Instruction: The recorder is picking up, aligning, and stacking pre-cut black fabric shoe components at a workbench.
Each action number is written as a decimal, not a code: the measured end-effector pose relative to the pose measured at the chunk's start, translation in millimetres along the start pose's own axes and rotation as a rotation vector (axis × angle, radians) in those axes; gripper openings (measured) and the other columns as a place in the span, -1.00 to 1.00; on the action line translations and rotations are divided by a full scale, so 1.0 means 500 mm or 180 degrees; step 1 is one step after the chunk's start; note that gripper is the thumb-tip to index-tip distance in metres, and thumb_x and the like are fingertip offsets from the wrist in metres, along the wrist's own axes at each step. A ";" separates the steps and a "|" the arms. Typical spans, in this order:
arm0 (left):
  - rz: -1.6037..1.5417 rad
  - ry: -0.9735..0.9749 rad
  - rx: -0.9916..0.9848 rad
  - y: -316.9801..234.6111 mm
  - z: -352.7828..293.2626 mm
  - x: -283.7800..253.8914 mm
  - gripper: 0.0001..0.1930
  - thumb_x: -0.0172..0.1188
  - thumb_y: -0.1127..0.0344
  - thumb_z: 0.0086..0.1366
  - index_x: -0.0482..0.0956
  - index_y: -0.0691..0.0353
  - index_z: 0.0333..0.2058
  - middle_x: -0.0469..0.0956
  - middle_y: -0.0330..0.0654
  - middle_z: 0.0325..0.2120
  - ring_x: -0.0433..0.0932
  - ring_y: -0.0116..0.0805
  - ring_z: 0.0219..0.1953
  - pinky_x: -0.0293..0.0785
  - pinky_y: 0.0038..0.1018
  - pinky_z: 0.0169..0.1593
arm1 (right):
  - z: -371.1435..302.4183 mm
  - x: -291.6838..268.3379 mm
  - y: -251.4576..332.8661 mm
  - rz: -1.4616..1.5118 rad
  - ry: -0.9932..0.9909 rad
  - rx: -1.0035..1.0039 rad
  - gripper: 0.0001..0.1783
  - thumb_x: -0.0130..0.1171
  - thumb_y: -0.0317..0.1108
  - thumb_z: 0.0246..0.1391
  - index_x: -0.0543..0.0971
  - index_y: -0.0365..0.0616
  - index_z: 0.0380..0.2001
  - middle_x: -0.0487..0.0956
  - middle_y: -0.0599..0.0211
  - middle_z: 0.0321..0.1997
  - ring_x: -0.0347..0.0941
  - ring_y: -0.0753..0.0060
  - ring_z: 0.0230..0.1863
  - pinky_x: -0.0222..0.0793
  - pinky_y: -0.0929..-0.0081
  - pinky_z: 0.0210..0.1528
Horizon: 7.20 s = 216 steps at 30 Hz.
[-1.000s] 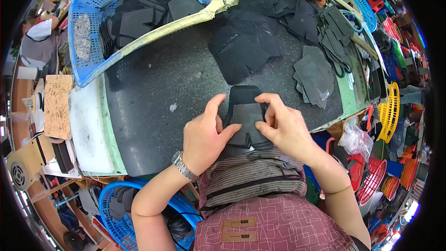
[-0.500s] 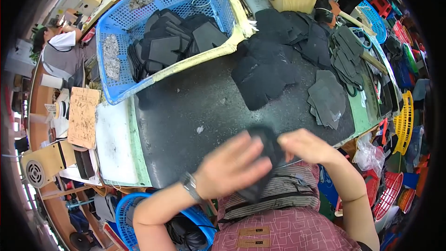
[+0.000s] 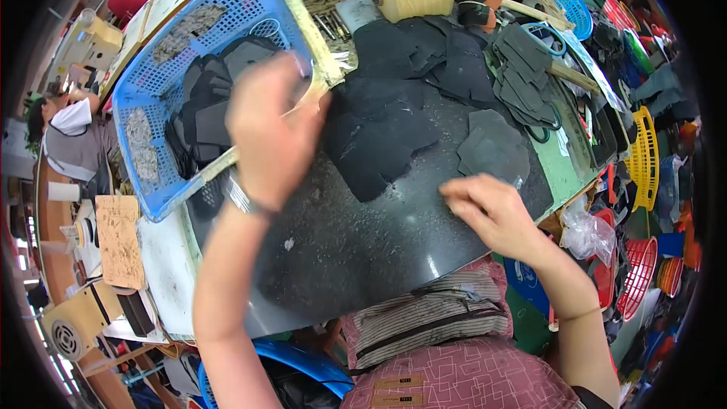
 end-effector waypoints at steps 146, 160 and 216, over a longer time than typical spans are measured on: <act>-0.2273 0.1748 -0.3174 -0.144 -0.333 0.065 -0.44 0.24 0.41 0.14 0.24 0.23 0.10 0.55 -0.22 -0.57 0.53 -0.50 -0.57 0.45 -0.56 -0.43 | -0.059 0.127 -0.038 0.1315 0.0200 0.1720 -0.41 0.21 -0.54 -0.03 0.27 -0.17 0.10 0.44 0.43 -0.52 0.33 0.69 -0.50 0.27 0.61 -0.42; -0.1843 0.1973 -0.2783 -0.159 -0.318 0.061 -0.41 0.26 0.44 0.06 0.26 0.17 0.09 0.53 -0.20 -0.62 0.56 -0.33 -0.58 0.46 -0.46 -0.43 | -0.054 0.130 -0.031 0.1360 0.0070 0.1655 -0.39 0.24 -0.57 -0.07 0.28 -0.14 0.08 0.41 0.45 -0.52 0.32 0.70 -0.53 0.28 0.63 -0.44; -0.3819 0.1522 -0.2436 -0.230 -0.143 0.215 -0.35 0.19 0.27 0.24 0.11 0.32 0.21 0.41 -0.06 -0.04 0.45 -0.37 -0.10 0.43 -0.44 -0.04 | -0.084 -0.118 -0.123 0.1861 -0.1516 0.1087 -0.87 0.24 -0.59 -0.05 0.56 -0.24 -0.36 0.53 0.50 -0.37 0.37 0.74 -0.33 0.28 0.73 -0.25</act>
Point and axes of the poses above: each hand's wrist, its own z-axis towards the middle knuckle, its own x-axis out of the palm, y = z × x, the point moved 7 cm from there along z, towards the middle knuckle
